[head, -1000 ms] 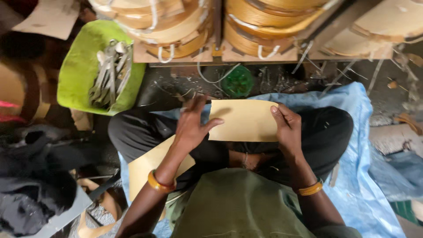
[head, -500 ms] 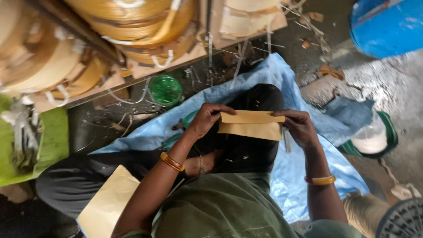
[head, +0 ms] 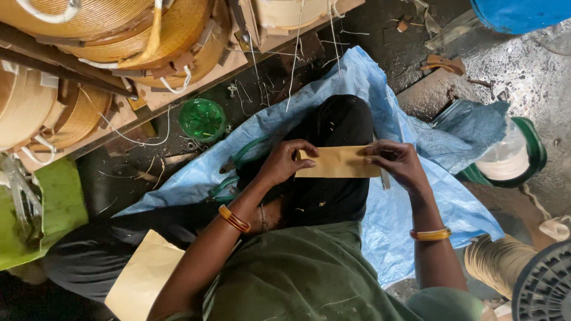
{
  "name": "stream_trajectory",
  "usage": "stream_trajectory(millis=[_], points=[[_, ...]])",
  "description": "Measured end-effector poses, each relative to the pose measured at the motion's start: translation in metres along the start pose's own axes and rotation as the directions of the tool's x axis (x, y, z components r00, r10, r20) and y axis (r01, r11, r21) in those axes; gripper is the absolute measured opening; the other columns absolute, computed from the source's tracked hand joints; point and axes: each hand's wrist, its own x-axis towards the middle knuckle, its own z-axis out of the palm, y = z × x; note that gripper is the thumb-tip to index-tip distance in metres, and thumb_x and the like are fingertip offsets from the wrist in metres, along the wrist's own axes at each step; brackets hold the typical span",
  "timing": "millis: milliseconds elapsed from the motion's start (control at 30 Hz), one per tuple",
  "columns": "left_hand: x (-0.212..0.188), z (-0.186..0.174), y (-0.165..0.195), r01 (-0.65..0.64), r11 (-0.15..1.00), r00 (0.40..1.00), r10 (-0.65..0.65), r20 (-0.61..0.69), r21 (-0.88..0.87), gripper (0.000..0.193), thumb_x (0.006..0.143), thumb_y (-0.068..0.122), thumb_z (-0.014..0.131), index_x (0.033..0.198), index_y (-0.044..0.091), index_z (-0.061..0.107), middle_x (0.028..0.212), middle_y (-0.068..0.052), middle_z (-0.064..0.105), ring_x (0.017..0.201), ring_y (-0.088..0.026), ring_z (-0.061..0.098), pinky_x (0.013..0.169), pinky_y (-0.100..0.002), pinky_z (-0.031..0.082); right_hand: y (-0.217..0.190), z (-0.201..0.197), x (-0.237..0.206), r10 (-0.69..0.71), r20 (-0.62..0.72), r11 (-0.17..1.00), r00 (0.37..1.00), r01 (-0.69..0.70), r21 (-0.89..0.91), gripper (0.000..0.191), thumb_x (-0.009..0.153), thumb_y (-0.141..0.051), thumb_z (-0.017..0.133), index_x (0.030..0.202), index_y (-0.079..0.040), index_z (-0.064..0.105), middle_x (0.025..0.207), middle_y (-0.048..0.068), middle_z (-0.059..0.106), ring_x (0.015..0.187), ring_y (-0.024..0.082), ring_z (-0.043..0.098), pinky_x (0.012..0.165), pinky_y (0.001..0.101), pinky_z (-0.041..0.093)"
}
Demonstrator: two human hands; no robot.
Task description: The person sits on the floor and insulates cylindrical copper coils by wrapping them with beige paper strips. They tear strips from a larger sheet, wrap them around the coils, and use pliers to trim excess material. The process is repeated for multiple coils.
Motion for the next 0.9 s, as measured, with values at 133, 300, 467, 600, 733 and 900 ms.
stream_trajectory(millis=[133,300,467,600,733,900], points=[[-0.007,0.008,-0.003,0.13,0.988,0.988,-0.137,-0.076,-0.085,0.055,0.076,0.008,0.086,0.127,0.009,0.067,0.1,-0.009,0.07,0.071,-0.01,0.059,0.064,-0.028,0.05,0.001,0.016,-0.007,0.033,-0.146,0.981,0.989,-0.005,0.192,0.035,0.086,0.014,0.072,0.116,0.0,0.061,0.107,0.009,0.068,0.1,0.017,0.073,0.093,0.0309,0.063],[-0.01,0.009,-0.013,-0.063,0.998,0.987,0.061,-0.146,-0.012,0.029,0.079,0.004,0.088,0.104,0.001,0.073,0.105,-0.007,0.071,0.077,-0.01,0.065,0.065,-0.025,0.055,-0.008,0.019,-0.013,-0.136,-0.193,0.978,0.972,0.1,-0.185,0.036,0.078,0.021,0.067,0.11,0.006,0.066,0.129,0.01,0.059,0.113,0.018,0.067,0.094,0.0328,0.055],[-0.008,0.013,-0.008,0.325,0.854,0.945,-0.31,0.104,-0.406,0.016,0.096,0.005,0.07,0.109,0.003,0.062,0.092,-0.014,0.072,0.073,-0.021,0.076,0.06,-0.032,0.061,-0.006,0.013,-0.016,0.022,-0.158,0.994,0.987,-0.039,-0.103,0.024,0.089,0.018,0.059,0.107,0.004,0.064,0.11,0.011,0.069,0.102,0.018,0.07,0.087,0.0313,0.059],[-0.006,0.012,-0.001,0.161,0.893,0.987,-0.141,0.079,-0.421,0.016,0.092,-0.007,0.06,0.103,0.003,0.066,0.1,-0.01,0.071,0.079,-0.022,0.078,0.066,-0.033,0.065,0.001,0.002,-0.018,0.054,-0.052,0.985,0.997,-0.045,0.169,0.034,0.079,0.018,0.054,0.107,0.002,0.065,0.104,0.009,0.069,0.095,0.017,0.071,0.085,0.0319,0.06],[-0.003,0.011,-0.003,0.089,0.865,0.996,-0.061,0.072,-0.493,0.037,0.088,-0.016,0.046,0.106,-0.001,0.074,0.103,-0.013,0.075,0.086,-0.023,0.078,0.077,-0.034,0.064,0.005,-0.008,-0.017,-0.026,0.036,0.953,0.999,0.014,0.304,0.023,0.096,0.009,0.055,0.112,0.006,0.072,0.104,0.016,0.073,0.087,0.024,0.073,0.08,0.0355,0.059],[-0.004,0.008,-0.009,0.105,0.831,0.99,-0.038,0.133,-0.546,0.041,0.091,-0.014,0.038,0.107,-0.004,0.075,0.103,-0.017,0.076,0.09,-0.022,0.078,0.084,-0.033,0.065,0.01,-0.012,-0.014,-0.035,0.095,0.917,0.995,-0.006,0.398,0.03,0.089,0.008,0.052,0.112,0.008,0.071,0.114,0.019,0.071,0.094,0.028,0.072,0.087,0.039,0.058]])
